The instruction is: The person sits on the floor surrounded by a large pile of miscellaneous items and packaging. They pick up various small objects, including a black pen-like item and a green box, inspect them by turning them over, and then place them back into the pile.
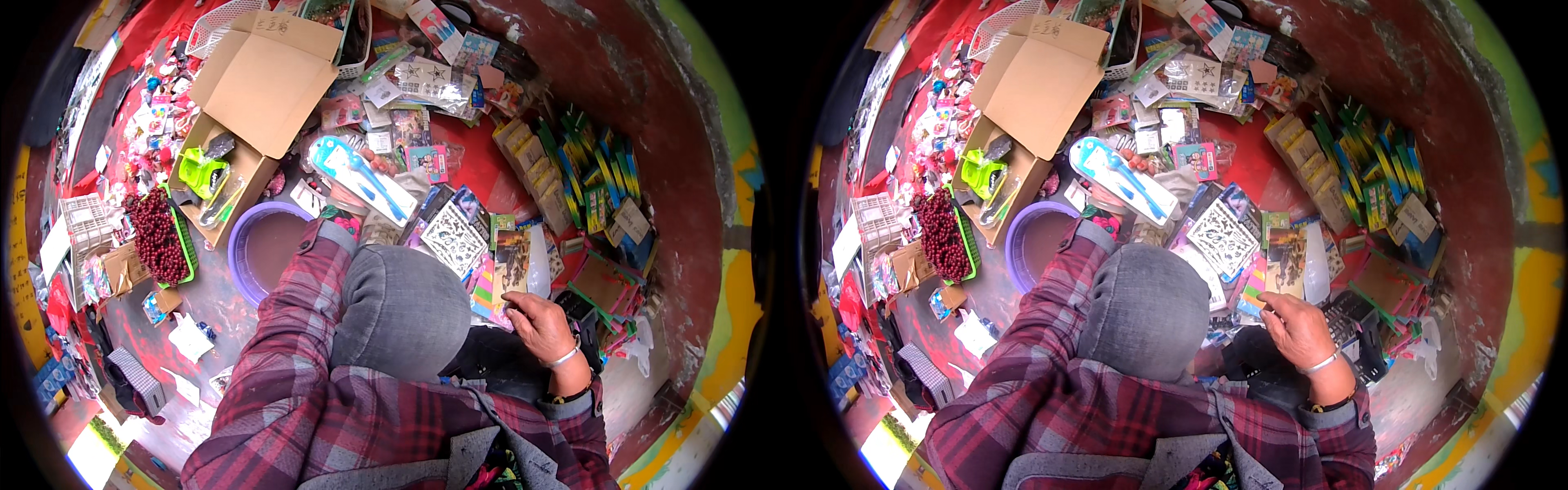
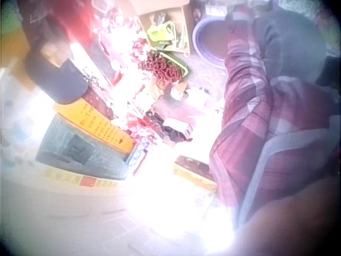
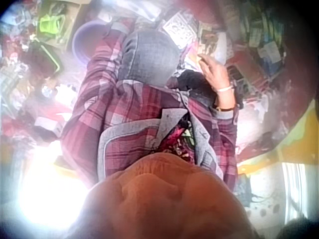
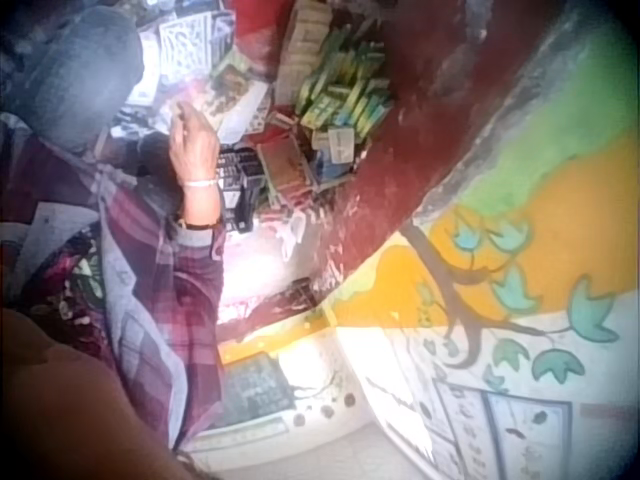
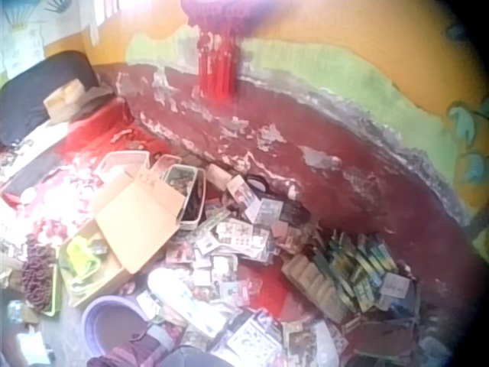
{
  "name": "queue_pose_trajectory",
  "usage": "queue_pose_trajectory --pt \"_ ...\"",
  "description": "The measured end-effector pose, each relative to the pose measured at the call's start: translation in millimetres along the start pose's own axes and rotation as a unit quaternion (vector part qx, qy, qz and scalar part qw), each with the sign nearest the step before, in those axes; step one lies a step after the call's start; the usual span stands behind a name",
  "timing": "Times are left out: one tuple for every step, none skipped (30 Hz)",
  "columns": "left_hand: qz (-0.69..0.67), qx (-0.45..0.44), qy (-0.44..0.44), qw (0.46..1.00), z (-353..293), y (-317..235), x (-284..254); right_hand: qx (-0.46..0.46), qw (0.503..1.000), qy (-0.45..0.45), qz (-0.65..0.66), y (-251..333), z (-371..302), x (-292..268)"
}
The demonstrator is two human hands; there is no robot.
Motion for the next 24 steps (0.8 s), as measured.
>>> queue_pose_trajectory --pt "-0.013 -0.002 -0.025 1.000 -2 -2 -10 0.001 1.000 0.002 -0.001 0 0 0" --pt "-0.027 -0.004 -0.050 0.998 -5 -6 -20 0.001 1.000 0.004 -0.002 0 0 1" --pt "-0.039 -0.005 -0.075 0.996 -9 -12 -28 0.000 1.000 0.006 -0.004 1 0 0" --pt "-0.061 -0.017 -0.069 0.996 -10 -15 -31 0.002 1.000 0.006 -0.002 1 1 0" --pt "-0.072 -0.004 -0.110 0.991 -14 -20 -42 0.004 1.000 0.007 0.001 2 1 -1" --pt "-0.084 0.007 -0.151 0.985 -18 -23 -41 0.009 1.000 0.007 0.003 2 1 -1" --pt "-0.096 0.018 -0.191 0.977 -23 -25 -44 0.009 1.000 0.003 0.005 1 0 0" --pt "-0.077 0.010 -0.136 0.988 -18 -27 -36 0.009 1.000 -0.001 0.008 -2 -1 0" --pt "-0.082 -0.001 -0.101 0.991 -15 -28 -28 0.006 1.000 -0.003 0.010 -3 -1 1" --pt "-0.087 -0.012 -0.066 0.994 -12 -30 -21 0.005 1.000 0.001 0.009 -2 -1 2" --pt "-0.091 -0.023 -0.031 0.995 -9 -31 -13 0.004 1.000 0.005 0.008 -2 0 2" --pt "-0.075 -0.025 -0.007 0.997 -7 -31 -1 0.005 1.000 0.007 0.006 -2 0 2" --pt "-0.062 -0.031 0.007 0.998 -5 -29 8 0.007 1.000 0.007 0.005 -2 0 2" --pt "-0.048 -0.037 0.022 0.998 -3 -27 17 0.008 1.000 0.008 0.003 -1 1 2" --pt "-0.035 -0.043 0.036 0.998 -2 -25 28 0.010 1.000 0.009 0.001 -1 1 2" --pt "-0.031 -0.054 0.043 0.997 2 -24 30 0.011 1.000 0.009 0.002 -1 0 2" --pt "-0.045 -0.064 0.057 0.995 5 -21 34 0.012 1.000 0.009 0.002 -2 0 2" --pt "-0.057 -0.073 0.071 0.993 6 -19 41 0.013 1.000 0.009 0.002 -2 0 2" --pt "-0.070 -0.083 0.085 0.990 8 -16 47 0.012 1.000 0.010 0.001 -2 0 3" --pt "-0.060 -0.077 0.111 0.989 8 -14 56 0.011 1.000 0.010 0.001 -2 0 3" --pt "-0.062 -0.079 0.105 0.989 9 -14 56 0.009 1.000 0.011 0.000 -2 0 3" --pt "-0.064 -0.081 0.098 0.990 9 -13 55 0.010 1.000 0.012 0.000 -2 0 3" --pt "-0.065 -0.084 0.092 0.990 10 -13 54 0.010 1.000 0.013 0.001 -2 0 3" --pt "-0.069 -0.086 0.090 0.990 10 -12 53 0.011 1.000 0.013 0.000 -1 0 3"
Point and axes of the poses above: each hand's wrist, its own z-axis towards the middle knuckle, its own x-axis out of the palm, y = z × x, the point moved 10 cm from there along z, towards the middle knuckle, and after that the axes turned 14 degrees about -x, right-handed, at the moved point
